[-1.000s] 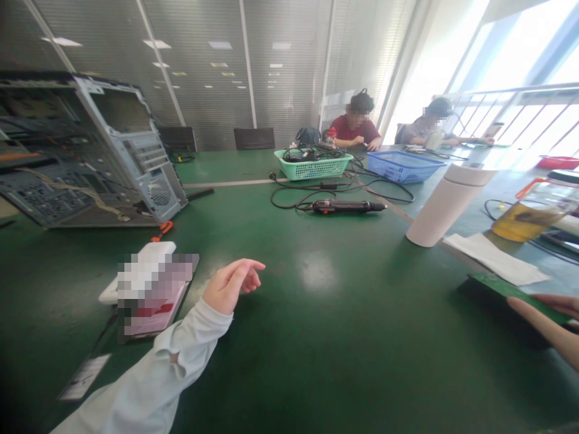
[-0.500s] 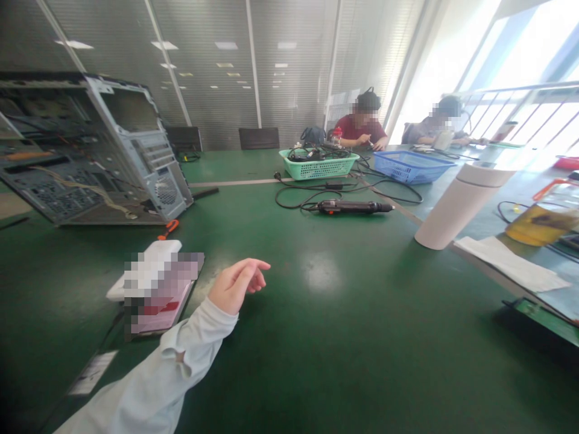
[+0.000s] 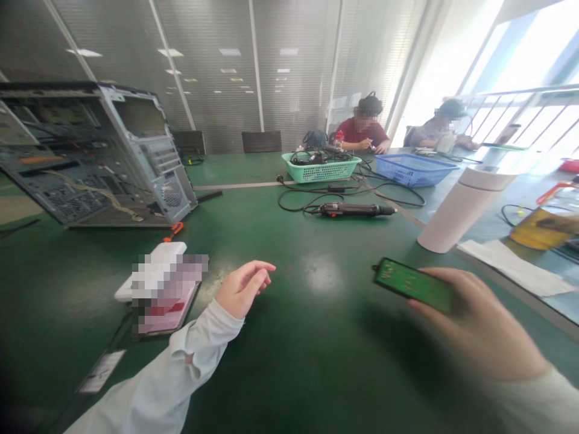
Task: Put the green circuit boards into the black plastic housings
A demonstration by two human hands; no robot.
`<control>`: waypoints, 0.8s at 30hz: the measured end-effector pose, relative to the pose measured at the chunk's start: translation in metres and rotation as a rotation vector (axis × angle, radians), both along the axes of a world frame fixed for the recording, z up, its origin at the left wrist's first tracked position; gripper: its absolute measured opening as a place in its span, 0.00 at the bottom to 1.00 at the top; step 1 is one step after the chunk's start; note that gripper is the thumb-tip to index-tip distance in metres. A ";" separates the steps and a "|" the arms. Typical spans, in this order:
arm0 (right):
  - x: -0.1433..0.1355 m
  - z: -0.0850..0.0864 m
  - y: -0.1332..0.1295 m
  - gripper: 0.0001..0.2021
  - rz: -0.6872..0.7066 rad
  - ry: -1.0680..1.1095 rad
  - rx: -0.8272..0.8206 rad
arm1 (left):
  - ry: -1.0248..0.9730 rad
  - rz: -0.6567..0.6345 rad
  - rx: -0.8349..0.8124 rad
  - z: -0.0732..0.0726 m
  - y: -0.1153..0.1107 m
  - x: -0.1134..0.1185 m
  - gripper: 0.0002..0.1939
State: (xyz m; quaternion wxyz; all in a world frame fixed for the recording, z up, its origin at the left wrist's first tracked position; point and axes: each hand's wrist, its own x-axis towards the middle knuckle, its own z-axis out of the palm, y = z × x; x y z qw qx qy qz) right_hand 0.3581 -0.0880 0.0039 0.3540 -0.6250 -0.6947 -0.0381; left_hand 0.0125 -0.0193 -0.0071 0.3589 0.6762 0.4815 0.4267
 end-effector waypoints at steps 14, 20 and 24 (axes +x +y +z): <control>-0.185 -0.002 0.067 0.20 0.473 0.103 -0.085 | -0.005 0.205 0.282 0.001 0.009 -0.013 0.14; -0.179 -0.017 0.073 0.20 0.511 0.479 -0.146 | -0.030 0.138 0.268 0.002 0.005 -0.010 0.18; -0.179 -0.015 0.075 0.28 0.499 0.826 -0.491 | 0.005 0.077 0.246 0.006 0.002 -0.010 0.18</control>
